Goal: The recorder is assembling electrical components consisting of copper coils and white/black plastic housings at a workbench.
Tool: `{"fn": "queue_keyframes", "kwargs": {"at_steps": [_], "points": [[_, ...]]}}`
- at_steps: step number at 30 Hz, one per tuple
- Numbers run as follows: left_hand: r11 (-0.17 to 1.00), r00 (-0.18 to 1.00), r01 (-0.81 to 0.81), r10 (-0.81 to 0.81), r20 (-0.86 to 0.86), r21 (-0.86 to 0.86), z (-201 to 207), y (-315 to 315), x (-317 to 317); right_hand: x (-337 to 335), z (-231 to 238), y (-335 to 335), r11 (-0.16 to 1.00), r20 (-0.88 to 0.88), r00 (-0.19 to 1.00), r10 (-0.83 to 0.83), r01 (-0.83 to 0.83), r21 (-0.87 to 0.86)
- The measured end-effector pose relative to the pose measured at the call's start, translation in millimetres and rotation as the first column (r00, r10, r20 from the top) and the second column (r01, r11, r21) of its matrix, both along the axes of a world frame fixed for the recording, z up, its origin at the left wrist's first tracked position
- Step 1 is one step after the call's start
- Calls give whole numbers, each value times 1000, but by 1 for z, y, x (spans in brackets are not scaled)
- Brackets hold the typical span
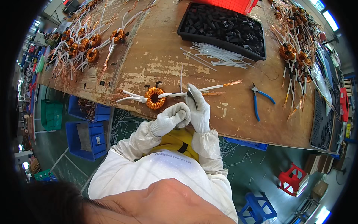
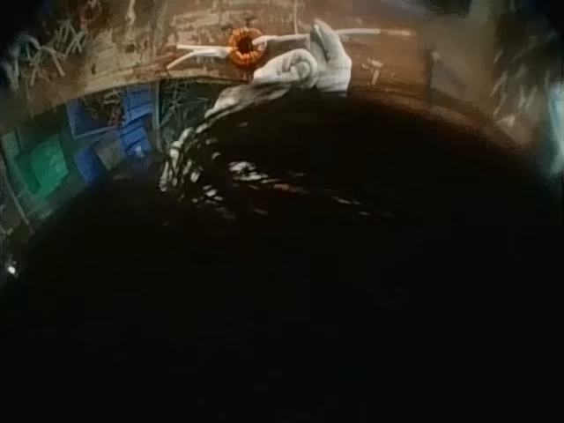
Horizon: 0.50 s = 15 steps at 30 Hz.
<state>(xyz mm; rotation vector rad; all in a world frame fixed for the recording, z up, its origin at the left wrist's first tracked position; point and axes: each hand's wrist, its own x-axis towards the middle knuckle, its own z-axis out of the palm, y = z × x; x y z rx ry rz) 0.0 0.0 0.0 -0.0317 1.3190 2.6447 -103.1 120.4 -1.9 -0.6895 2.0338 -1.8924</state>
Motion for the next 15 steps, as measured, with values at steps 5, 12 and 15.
{"fn": "queue_keyframes", "kwargs": {"at_steps": [5,12,15], "points": [[814,855,-392,151,-496,-428,59,-15,-27,-5,4,13,1000,-68,998,-2,3,18],[81,847,-531,24,-531,-844,73,-21,-39,7,30,33,992,-87,991,104,-97,81],[126,827,-562,61,-559,-817,66,-27,-49,3,26,44,989,-82,995,50,-38,144]]}}
